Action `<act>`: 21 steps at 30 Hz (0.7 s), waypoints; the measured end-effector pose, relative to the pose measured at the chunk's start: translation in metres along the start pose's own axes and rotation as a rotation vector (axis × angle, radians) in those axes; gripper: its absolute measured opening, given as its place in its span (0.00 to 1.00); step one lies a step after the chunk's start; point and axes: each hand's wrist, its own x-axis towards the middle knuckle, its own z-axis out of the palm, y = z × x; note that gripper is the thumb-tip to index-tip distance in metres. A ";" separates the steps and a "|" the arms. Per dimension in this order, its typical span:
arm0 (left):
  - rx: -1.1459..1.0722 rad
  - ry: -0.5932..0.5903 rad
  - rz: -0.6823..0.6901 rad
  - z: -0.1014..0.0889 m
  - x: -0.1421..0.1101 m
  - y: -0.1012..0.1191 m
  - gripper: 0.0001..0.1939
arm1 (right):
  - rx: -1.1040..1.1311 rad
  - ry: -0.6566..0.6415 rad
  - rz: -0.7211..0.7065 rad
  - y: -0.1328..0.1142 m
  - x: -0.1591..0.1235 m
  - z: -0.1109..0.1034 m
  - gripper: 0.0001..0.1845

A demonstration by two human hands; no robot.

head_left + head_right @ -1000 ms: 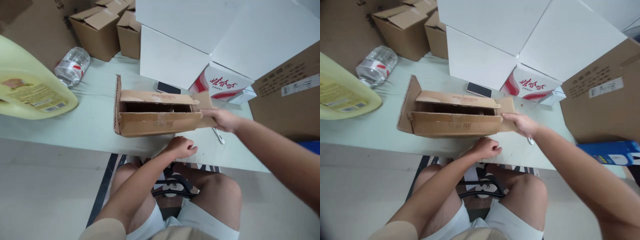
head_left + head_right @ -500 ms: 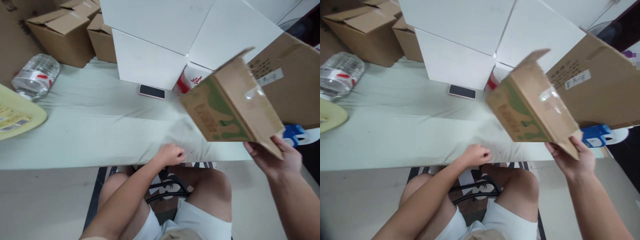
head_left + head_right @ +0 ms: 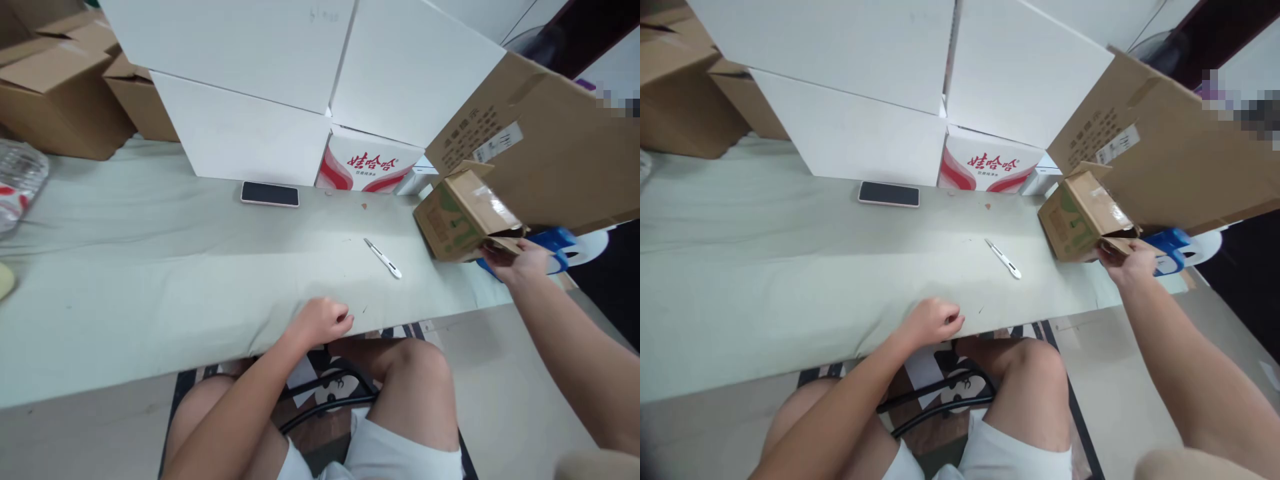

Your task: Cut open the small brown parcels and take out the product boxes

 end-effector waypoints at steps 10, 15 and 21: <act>-0.022 -0.009 -0.003 -0.004 0.002 -0.012 0.19 | -0.078 -0.030 0.045 0.013 0.032 0.064 0.13; -0.031 -0.021 0.012 -0.003 0.007 -0.013 0.17 | -0.099 -0.093 0.029 0.017 0.037 0.092 0.14; -0.044 -0.003 0.057 0.003 0.012 -0.013 0.17 | -0.076 -0.156 -0.028 0.024 0.053 0.123 0.16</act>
